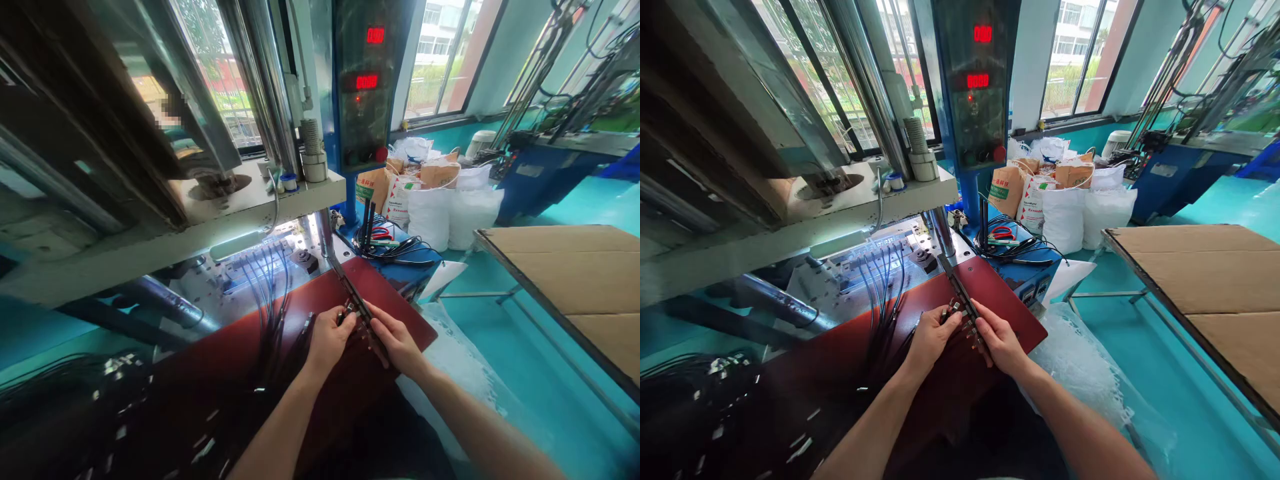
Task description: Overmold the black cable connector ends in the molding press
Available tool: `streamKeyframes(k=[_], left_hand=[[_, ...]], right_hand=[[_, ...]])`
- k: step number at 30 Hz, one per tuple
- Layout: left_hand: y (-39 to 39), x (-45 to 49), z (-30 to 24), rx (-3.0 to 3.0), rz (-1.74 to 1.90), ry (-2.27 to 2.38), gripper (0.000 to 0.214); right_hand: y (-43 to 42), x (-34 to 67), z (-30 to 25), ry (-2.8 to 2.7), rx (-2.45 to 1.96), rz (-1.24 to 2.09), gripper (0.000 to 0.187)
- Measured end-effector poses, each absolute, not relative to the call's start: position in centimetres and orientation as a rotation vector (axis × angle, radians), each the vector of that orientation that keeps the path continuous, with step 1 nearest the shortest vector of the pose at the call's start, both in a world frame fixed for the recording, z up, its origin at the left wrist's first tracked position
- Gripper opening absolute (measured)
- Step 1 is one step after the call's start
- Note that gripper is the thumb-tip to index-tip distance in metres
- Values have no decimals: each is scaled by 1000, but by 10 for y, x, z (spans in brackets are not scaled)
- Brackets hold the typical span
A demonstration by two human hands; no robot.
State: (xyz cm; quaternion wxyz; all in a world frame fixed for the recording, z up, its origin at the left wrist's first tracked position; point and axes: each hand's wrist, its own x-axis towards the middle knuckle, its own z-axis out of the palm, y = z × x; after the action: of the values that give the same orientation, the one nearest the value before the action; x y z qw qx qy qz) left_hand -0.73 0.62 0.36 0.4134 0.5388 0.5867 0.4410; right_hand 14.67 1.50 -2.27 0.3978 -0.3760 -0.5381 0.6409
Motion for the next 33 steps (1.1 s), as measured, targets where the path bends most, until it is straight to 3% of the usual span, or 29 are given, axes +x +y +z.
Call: streamKeyframes(k=[17, 23, 33], left_hand=[[4, -10, -1, 1387, 1115, 1475, 27], [10, -15, 3, 1317, 1432, 1595, 12], [8, -17, 8, 1401, 1254, 1553, 11]], right_hand=[[14, 144, -26, -1537, -1000, 1528, 58], [13, 142, -21, -1321, -974, 1596, 62], [14, 146, -25, -1333, -924, 1629, 59]])
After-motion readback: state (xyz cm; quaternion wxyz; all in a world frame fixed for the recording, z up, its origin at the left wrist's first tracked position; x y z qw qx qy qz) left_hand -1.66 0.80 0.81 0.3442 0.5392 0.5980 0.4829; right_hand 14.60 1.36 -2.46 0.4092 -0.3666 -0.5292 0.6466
